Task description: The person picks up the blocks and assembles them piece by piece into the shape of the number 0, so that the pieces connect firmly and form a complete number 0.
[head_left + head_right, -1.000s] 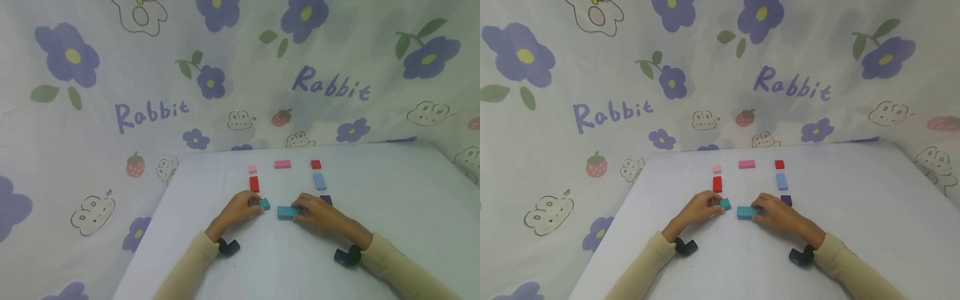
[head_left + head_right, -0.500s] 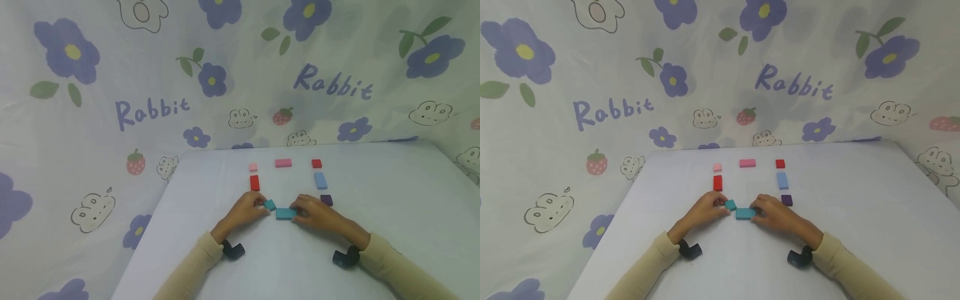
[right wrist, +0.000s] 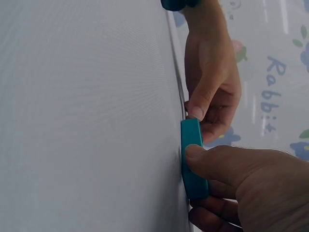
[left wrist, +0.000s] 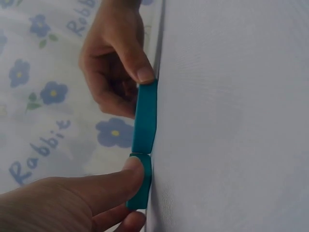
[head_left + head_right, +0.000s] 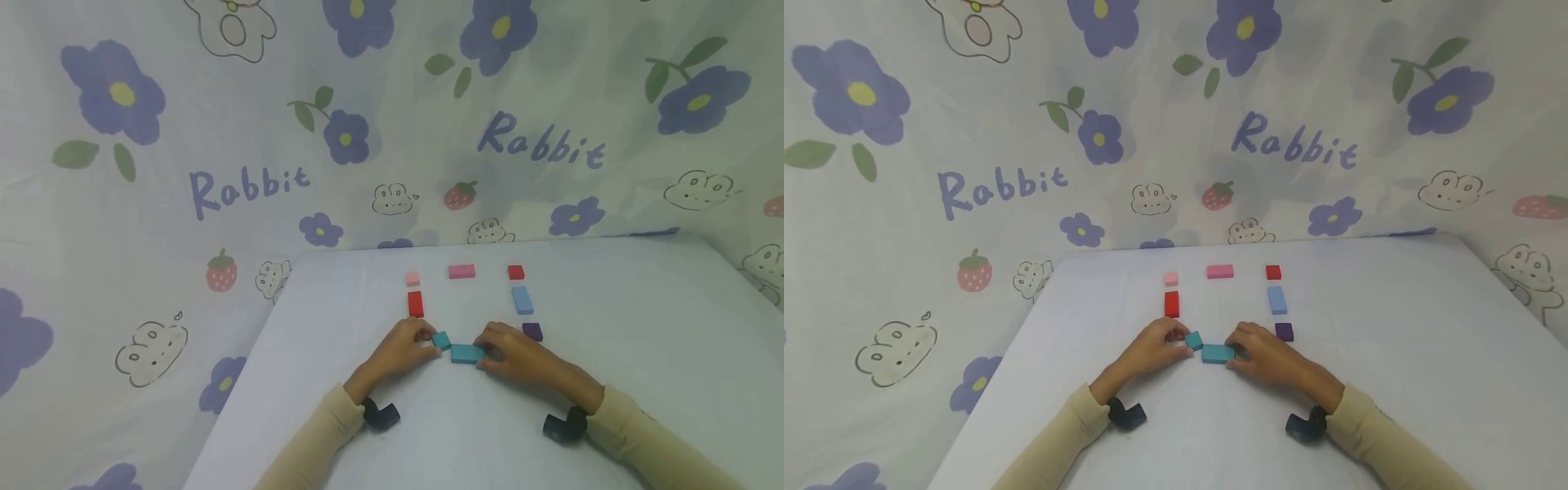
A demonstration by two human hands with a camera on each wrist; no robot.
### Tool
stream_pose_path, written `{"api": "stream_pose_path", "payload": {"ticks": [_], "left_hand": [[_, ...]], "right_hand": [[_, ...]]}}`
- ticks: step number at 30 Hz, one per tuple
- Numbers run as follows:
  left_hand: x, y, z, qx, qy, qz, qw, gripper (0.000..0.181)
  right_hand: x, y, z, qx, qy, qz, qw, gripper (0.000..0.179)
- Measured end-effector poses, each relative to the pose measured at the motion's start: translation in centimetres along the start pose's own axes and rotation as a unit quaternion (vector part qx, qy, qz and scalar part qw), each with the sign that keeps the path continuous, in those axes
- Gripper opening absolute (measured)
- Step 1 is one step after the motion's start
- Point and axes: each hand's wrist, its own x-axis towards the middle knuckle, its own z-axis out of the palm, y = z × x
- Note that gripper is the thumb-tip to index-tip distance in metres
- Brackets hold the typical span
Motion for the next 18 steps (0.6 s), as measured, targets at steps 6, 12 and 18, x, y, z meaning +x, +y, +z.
{"api": "stream_pose_path", "payload": {"ticks": [6, 12, 18], "left_hand": [[-0.12, -0.13, 0.08, 0.0, 0.0, -0.001, 1.0, 0.034], [-0.15, -0.19, 0.09, -0.001, -0.001, 0.003, 1.0, 0.034], [-0.1, -0.22, 0.19, -0.002, 0.0, 0.006, 1.0, 0.034]], "right_hand": [[0.03, -0.09, 0.15, 0.003, -0.001, -0.002, 1.0, 0.032], [0.08, -0.01, 0.11, 0.005, -0.005, -0.004, 1.0, 0.032], [0.01, 0.21, 0.06, -0.001, -0.005, -0.008, 1.0, 0.033]]}}
